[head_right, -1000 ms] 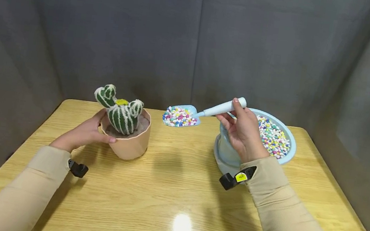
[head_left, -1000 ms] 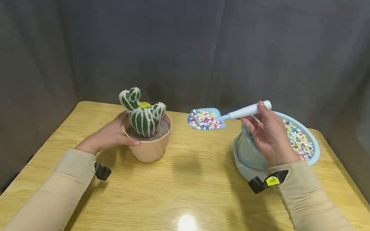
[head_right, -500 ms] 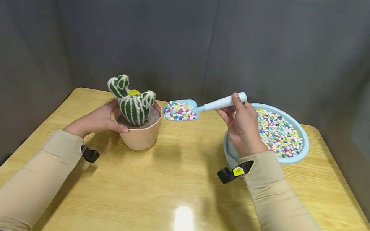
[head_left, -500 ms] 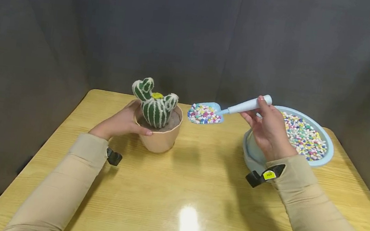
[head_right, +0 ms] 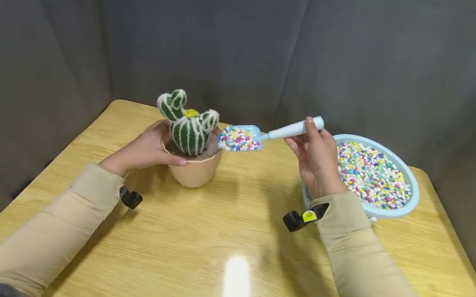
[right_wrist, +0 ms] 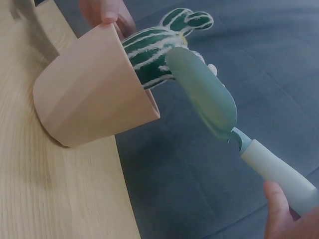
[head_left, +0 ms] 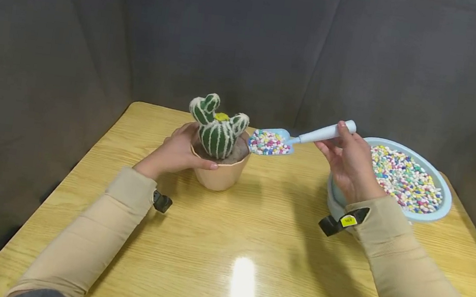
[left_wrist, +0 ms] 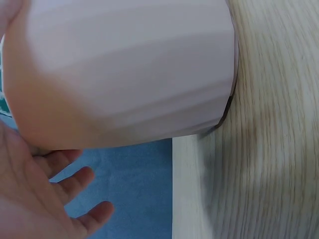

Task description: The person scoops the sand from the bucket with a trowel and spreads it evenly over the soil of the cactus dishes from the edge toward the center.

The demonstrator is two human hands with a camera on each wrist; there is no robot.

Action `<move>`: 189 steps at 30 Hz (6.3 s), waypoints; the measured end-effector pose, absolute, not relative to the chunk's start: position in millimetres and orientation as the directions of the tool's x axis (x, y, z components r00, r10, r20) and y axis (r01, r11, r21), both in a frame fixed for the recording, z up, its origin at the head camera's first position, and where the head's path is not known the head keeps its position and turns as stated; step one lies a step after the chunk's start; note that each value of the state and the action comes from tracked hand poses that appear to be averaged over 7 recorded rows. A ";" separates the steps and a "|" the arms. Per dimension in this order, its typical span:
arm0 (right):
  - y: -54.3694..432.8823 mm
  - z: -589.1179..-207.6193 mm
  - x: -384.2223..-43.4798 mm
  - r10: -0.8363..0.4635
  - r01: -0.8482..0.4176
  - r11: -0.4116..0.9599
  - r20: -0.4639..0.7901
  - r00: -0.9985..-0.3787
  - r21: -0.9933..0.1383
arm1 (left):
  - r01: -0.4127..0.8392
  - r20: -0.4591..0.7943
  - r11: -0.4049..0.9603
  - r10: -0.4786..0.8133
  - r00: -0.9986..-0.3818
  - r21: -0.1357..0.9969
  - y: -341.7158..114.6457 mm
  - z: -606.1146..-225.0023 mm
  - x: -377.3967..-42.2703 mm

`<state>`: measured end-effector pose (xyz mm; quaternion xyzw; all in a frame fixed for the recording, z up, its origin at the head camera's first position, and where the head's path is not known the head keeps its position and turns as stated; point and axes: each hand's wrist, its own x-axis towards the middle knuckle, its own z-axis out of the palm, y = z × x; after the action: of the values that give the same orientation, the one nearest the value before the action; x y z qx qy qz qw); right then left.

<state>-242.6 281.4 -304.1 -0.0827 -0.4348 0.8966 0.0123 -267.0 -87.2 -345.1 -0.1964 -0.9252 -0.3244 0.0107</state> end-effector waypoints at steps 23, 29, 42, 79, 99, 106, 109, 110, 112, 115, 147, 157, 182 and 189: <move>270.9 -302.7 -249.5 0.102 0.021 -0.469 -0.078 -0.992 -0.883 | 0.347 0.142 0.735 0.329 -0.934 0.583 -86.3 -326.1 -255.4; 268.7 -303.7 -251.2 0.117 0.031 -0.430 -0.090 -0.989 -0.902 | 0.330 0.130 0.754 0.314 -0.941 0.568 -82.0 -321.6 -253.7; 260.9 -302.7 -252.9 0.110 -0.042 -0.428 -0.006 -0.994 -0.903 | 0.312 0.169 0.755 0.264 -0.950 0.577 -79.1 -329.9 -251.2; 268.4 -308.0 -254.2 0.074 -0.065 -0.303 0.044 -0.996 -0.951 | 0.331 0.188 0.764 0.273 -0.944 0.553 -69.0 -339.3 -249.7; 263.4 -301.6 -255.6 0.104 -0.117 -0.230 0.095 -0.990 -0.966 | 0.281 0.207 0.779 0.197 -0.958 0.561 -64.4 -341.1 -239.8; 262.6 -299.5 -254.6 0.105 -0.113 -0.233 0.091 -0.990 -0.966 | 0.270 0.218 0.784 0.175 -0.960 0.559 -63.1 -343.6 -237.2; 262.5 -297.4 -254.1 0.111 -0.117 -0.219 0.095 -0.989 -0.969 | 0.258 0.218 0.782 0.159 -0.963 0.567 -61.6 -344.2 -234.8; 262.3 -296.6 -253.8 0.113 -0.119 -0.216 0.096 -0.989 -0.969 | 0.253 0.217 0.781 0.153 -0.964 0.571 -60.9 -344.2 -233.7; 262.3 -295.6 -253.4 0.117 -0.119 -0.206 0.096 -0.988 -0.971 | 0.242 0.216 0.779 0.140 -0.966 0.579 -59.4 -343.9 -231.0; 262.2 -295.3 -252.4 0.118 -0.114 -0.198 0.092 -0.989 -0.974 | 0.228 0.216 0.777 0.121 -0.969 0.587 -57.4 -343.8 -227.1; 260.4 -284.1 -248.5 0.113 -0.135 -0.123 0.121 -0.986 -0.983 | 0.186 0.253 0.803 0.045 -0.966 0.566 -46.8 -347.7 -219.3; 262.0 -281.7 -245.7 0.114 -0.129 -0.108 0.116 -0.987 -0.986 | 0.178 0.257 0.809 0.035 -0.966 0.560 -43.5 -347.0 -215.5; 260.0 -285.6 -244.5 0.119 -0.121 -0.133 0.105 -0.987 -0.984 | 0.176 0.346 0.815 -0.032 -0.938 0.552 -34.2 -355.2 -208.4; 260.8 -286.4 -242.6 0.106 -0.116 -0.138 0.102 -0.989 -0.984 | 0.170 0.353 0.812 -0.048 -0.934 0.559 -32.3 -356.3 -205.6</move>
<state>-242.6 260.8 -286.4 0.0040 -0.6523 0.7544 0.0734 -205.6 -32.3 -356.3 -0.0326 -0.9349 -0.3052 0.1784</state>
